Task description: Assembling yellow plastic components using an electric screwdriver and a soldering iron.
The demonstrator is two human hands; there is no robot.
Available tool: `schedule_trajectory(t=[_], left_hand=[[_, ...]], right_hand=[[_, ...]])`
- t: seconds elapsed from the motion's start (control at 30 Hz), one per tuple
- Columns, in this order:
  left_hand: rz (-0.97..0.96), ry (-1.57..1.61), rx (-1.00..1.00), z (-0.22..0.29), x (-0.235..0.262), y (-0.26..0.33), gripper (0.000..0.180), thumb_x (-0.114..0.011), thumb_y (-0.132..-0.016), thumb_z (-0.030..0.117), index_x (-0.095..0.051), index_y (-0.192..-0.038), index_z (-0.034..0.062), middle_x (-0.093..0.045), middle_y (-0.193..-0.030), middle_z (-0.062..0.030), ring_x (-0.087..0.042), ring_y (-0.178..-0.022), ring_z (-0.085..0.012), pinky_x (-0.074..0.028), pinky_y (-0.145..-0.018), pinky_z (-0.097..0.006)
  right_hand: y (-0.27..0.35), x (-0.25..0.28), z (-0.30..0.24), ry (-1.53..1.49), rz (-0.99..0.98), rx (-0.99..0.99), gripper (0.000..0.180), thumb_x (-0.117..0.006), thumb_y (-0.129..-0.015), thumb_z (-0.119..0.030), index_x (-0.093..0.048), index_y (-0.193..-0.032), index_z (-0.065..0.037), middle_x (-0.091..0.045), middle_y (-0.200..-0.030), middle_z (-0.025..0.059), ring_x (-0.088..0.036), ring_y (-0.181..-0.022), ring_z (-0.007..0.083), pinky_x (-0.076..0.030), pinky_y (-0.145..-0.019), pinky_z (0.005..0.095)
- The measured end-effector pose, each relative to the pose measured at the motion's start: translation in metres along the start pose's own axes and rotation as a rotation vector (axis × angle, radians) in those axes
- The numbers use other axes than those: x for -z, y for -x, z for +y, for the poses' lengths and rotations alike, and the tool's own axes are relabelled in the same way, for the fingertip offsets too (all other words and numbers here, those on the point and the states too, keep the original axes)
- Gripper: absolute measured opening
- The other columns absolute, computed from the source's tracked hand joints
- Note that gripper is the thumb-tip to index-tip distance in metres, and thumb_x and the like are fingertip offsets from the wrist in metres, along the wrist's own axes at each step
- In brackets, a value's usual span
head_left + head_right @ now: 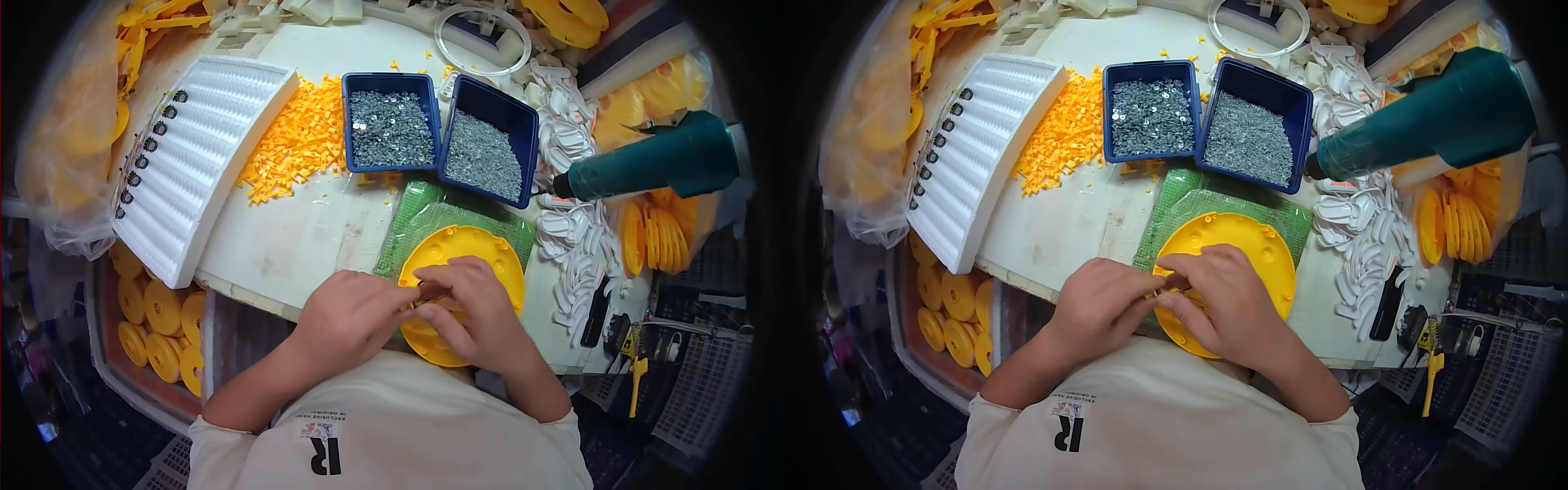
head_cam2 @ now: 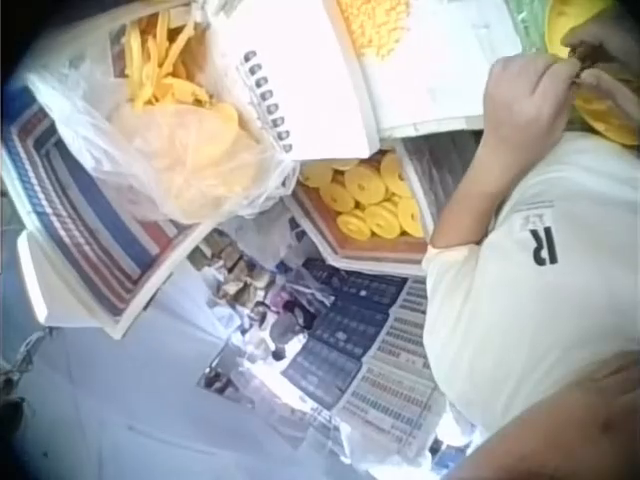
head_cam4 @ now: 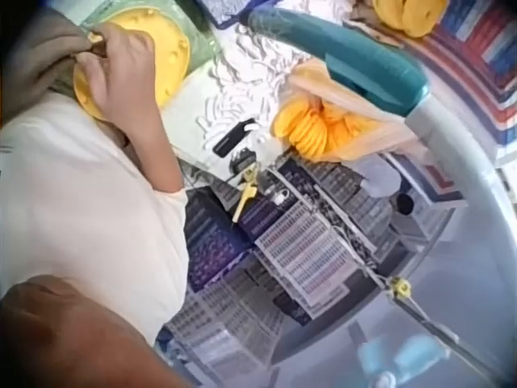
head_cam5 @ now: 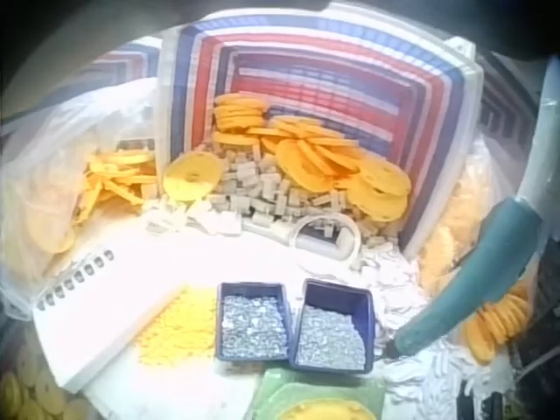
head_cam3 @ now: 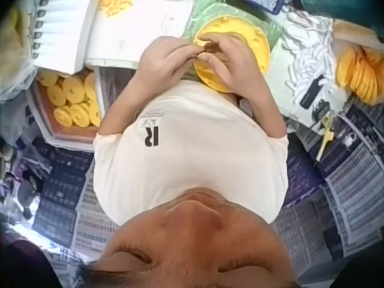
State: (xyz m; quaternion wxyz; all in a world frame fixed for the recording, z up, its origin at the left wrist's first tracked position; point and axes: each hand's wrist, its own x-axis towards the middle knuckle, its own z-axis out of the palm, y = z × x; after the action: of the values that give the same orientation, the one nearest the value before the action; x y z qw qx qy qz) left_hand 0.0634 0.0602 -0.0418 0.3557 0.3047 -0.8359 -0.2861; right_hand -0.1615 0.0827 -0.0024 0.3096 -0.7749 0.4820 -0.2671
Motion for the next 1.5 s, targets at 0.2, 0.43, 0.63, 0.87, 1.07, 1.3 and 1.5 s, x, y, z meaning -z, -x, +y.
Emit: schedule_trajectory(t=[0.2, 0.43, 0.63, 0.87, 1.07, 1.3, 1.5], left_hand=[[-0.012, 0.683, 0.690, 0.013, -0.013, 0.011, 0.022, -0.065, -0.098, 0.003, -0.068, -0.119, -0.0020, -0.074, -0.093, -0.0068, -0.068, -0.083, -0.0090, -0.054, -0.075, -0.024], [0.030, 0.505, 0.711, 0.002, -0.012, 0.010, 0.027, -0.064, -0.099, 0.003, -0.065, -0.125, -0.0031, -0.073, -0.104, -0.0072, -0.067, -0.088, -0.0086, -0.054, -0.076, -0.023], [0.032, 0.507, 0.629, -0.003, -0.015, 0.001, 0.032, -0.065, -0.097, 0.003, -0.064, -0.128, -0.0026, -0.070, -0.107, -0.0094, -0.066, -0.087, -0.0096, -0.053, -0.073, -0.023], [-0.039, 0.349, 0.542, 0.002, -0.009, -0.014, 0.033, -0.067, -0.090, -0.003, -0.065, -0.123, 0.0005, -0.067, -0.116, -0.0117, -0.067, -0.095, -0.0196, -0.053, -0.078, -0.029], [-0.096, 0.024, 0.004, -0.012, -0.012, -0.025, 0.044, -0.066, -0.078, -0.009, -0.069, -0.119, 0.0064, -0.069, -0.121, -0.0092, -0.063, -0.117, -0.0325, -0.048, -0.098, -0.041], [-0.231, -0.048, -0.017, -0.014, -0.008, -0.036, 0.041, -0.064, -0.076, -0.006, -0.072, -0.114, 0.0084, -0.073, -0.116, -0.0063, -0.060, -0.126, -0.0344, -0.041, -0.107, -0.049], [-0.308, -0.077, 0.024, -0.015, -0.012, -0.033, 0.042, -0.059, -0.080, -0.002, -0.071, -0.118, 0.0073, -0.072, -0.117, -0.0096, -0.058, -0.129, -0.0357, -0.037, -0.110, -0.052]], right_hand=[[0.002, -0.013, 0.003, 0.249, 0.075, 0.163, 0.042, -0.085, -0.076, -0.021, -0.070, -0.113, -0.008, -0.070, -0.116, 0.0090, -0.064, -0.111, 0.0307, -0.047, -0.098, 0.0458], [-0.002, -0.018, 0.009, 0.344, 0.105, 0.123, 0.035, -0.085, -0.074, -0.019, -0.073, -0.105, -0.008, -0.070, -0.117, 0.0075, -0.062, -0.117, 0.0332, -0.047, -0.099, 0.0468], [-0.006, -0.024, 0.011, 0.424, 0.101, 0.085, 0.034, -0.084, -0.075, -0.020, -0.074, -0.105, -0.007, -0.069, -0.118, 0.0068, -0.061, -0.119, 0.0333, -0.047, -0.101, 0.0469], [0.003, 0.004, 0.011, 0.258, 0.133, 0.001, 0.051, -0.083, -0.077, -0.025, -0.071, -0.121, -0.003, -0.066, -0.125, 0.0136, -0.059, -0.121, 0.0374, -0.045, -0.105, 0.0487], [0.043, 0.025, 0.032, 0.295, 0.105, 0.020, 0.046, -0.075, -0.080, -0.027, -0.072, -0.118, -0.001, -0.071, -0.115, 0.0147, -0.064, -0.111, 0.0376, -0.050, -0.097, 0.0491], [0.054, 0.010, 0.035, 0.568, 0.203, 0.022, 0.051, -0.078, -0.080, -0.037, -0.073, -0.118, -0.004, -0.069, -0.123, 0.0115, -0.062, -0.118, 0.0346, -0.050, -0.100, 0.0472], [0.055, 0.017, 0.043, 0.404, 0.198, -0.018, 0.051, -0.079, -0.082, -0.036, -0.071, -0.122, -0.004, -0.066, -0.129, 0.0126, -0.058, -0.125, 0.0348, -0.048, -0.105, 0.0463]])
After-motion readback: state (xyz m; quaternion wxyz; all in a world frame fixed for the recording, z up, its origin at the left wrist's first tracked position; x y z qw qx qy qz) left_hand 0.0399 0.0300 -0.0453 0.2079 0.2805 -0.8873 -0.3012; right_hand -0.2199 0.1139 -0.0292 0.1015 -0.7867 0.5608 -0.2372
